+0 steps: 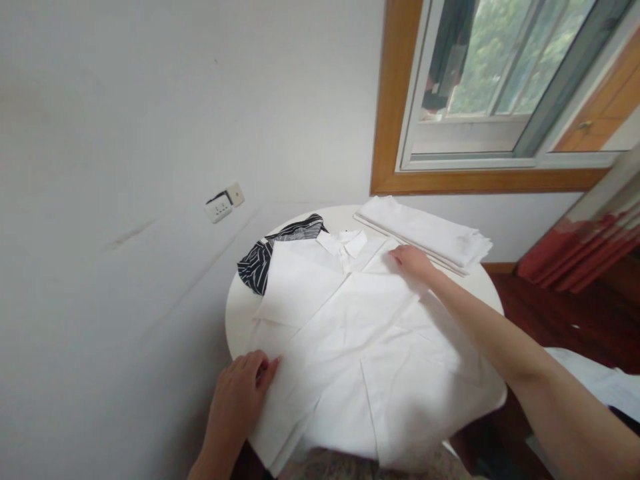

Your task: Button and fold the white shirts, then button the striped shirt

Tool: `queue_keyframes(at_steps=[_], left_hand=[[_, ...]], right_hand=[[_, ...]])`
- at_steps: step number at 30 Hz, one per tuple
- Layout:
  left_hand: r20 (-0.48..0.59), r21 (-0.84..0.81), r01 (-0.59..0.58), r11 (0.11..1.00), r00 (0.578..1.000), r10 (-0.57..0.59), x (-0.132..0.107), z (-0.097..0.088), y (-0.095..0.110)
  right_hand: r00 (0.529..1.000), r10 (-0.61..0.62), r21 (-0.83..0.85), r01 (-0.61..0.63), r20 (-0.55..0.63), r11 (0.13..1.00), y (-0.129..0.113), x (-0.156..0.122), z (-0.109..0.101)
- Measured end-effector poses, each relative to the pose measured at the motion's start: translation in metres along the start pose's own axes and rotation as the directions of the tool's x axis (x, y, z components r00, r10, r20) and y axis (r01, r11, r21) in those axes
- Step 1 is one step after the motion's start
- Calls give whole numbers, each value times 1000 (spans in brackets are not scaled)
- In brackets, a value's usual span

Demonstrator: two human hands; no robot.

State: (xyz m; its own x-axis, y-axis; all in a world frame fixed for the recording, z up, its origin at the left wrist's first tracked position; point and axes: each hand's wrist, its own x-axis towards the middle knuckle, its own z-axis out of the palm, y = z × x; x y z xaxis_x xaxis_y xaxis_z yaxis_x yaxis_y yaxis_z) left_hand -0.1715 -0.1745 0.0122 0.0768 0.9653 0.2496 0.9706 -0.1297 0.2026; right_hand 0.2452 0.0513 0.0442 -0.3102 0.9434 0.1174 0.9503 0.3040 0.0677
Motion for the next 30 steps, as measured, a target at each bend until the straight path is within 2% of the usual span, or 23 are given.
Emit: queue_keyframes(at_steps=[3,8,14,20,26,28,30], left_hand=[[-11,-3,3,1000,1000,-3,-1,2,-1],[-25,0,-7,1000,1000,7,-2,2,-1],[-15,-5,0,1000,1000,0,-1,1,-2],[10,-19,24,1000,1000,-24,-1,2,-1],[18,-28,16,999,1000,-15,0,0,1],[19,-33,19,999,1000,-18,0,0,1],[20,-41,21,999,1000,-20,1,1,0]], right_hand=[[999,36,-129,-34,11,991,4,37,1],[999,-32,-236,34,11,971,15,71,1],[996,-85,-271,76,-19,960,25,86,0],[993,-71,-290,41,-93,956,19,89,0],[985,16,-258,-62,-174,964,-8,79,-2],[974,38,-179,-79,-223,981,-30,67,-7],[975,-26,-64,12,-219,998,-63,45,-11]])
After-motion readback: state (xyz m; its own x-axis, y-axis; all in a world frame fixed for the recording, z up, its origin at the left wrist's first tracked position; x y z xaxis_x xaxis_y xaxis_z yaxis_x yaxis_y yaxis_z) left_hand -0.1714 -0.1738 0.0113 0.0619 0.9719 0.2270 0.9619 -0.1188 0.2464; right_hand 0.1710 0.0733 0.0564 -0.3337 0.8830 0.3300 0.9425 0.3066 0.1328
